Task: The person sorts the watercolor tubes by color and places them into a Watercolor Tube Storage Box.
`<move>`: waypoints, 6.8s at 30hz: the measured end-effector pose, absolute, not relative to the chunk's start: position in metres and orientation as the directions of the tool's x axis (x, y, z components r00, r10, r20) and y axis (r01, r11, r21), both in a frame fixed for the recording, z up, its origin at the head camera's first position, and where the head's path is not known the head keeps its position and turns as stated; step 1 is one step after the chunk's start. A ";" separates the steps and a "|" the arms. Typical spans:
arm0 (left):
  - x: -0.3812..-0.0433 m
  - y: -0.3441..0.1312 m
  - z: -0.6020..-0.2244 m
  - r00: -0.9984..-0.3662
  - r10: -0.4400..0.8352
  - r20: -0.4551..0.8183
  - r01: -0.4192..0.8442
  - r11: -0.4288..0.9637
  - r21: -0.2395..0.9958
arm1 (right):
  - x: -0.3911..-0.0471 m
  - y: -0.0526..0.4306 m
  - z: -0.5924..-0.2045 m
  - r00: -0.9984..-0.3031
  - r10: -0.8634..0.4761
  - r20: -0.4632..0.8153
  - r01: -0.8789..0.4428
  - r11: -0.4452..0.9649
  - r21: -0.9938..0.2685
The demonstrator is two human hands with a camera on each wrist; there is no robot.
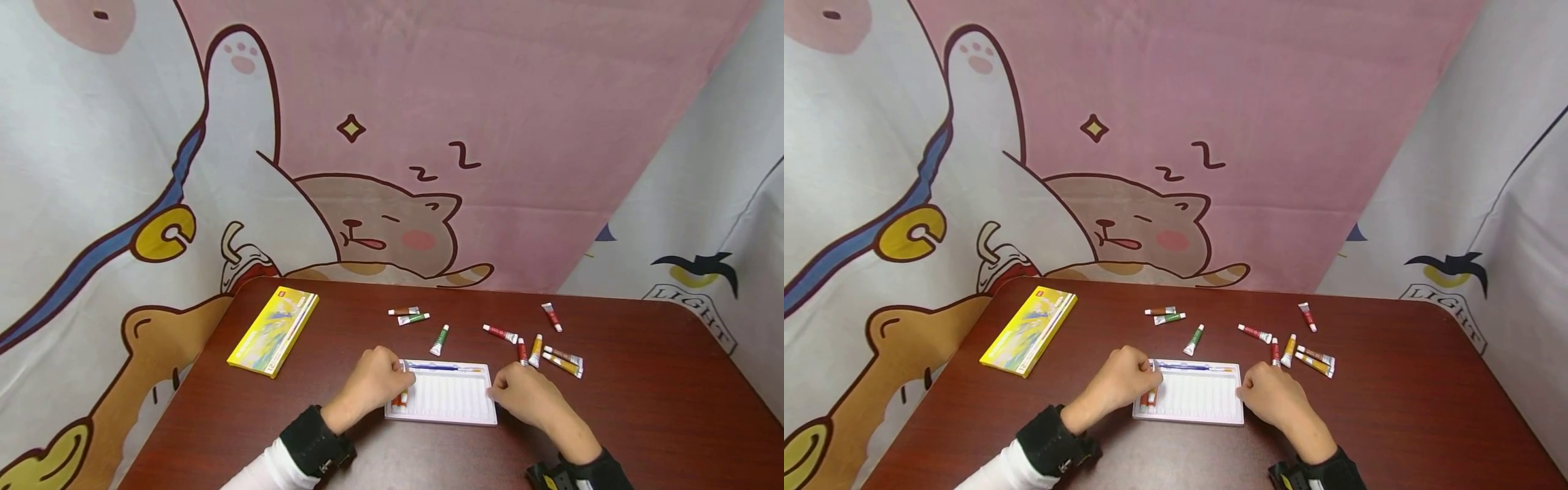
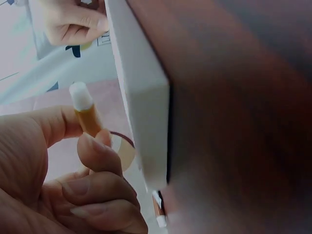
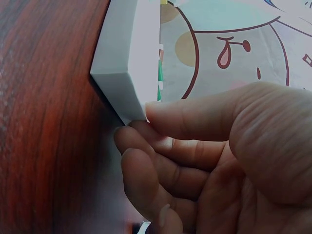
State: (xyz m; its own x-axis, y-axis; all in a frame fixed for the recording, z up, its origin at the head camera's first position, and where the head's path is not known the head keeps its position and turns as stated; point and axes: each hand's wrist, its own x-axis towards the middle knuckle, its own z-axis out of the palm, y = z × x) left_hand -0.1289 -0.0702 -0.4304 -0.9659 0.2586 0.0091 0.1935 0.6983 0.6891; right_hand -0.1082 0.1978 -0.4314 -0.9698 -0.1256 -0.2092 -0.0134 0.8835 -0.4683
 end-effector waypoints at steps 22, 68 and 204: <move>-0.123 -0.054 -0.434 -0.962 0.246 -0.120 0.158 0.859 0.488 | -0.108 0.198 -0.431 -0.969 -0.130 -0.209 -0.015 0.880 -0.476; -0.117 -0.072 -0.437 -0.938 0.345 -0.019 0.250 0.717 0.651 | -0.109 0.199 -0.430 -0.969 -0.145 -0.200 -0.029 0.871 -0.491; -0.094 -0.045 -0.415 -0.618 0.573 0.538 0.785 0.404 0.470 | -0.083 0.158 -0.394 -0.673 -0.529 0.516 -0.739 0.454 -0.498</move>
State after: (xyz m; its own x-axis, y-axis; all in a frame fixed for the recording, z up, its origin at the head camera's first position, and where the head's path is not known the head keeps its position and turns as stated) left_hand -0.0936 -0.0450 -0.4148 -0.6178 0.5734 0.5380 0.7846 0.4043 0.4701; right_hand -0.0830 0.1576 -0.3937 -0.6733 -0.5295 0.5160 -0.7388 0.4544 -0.4978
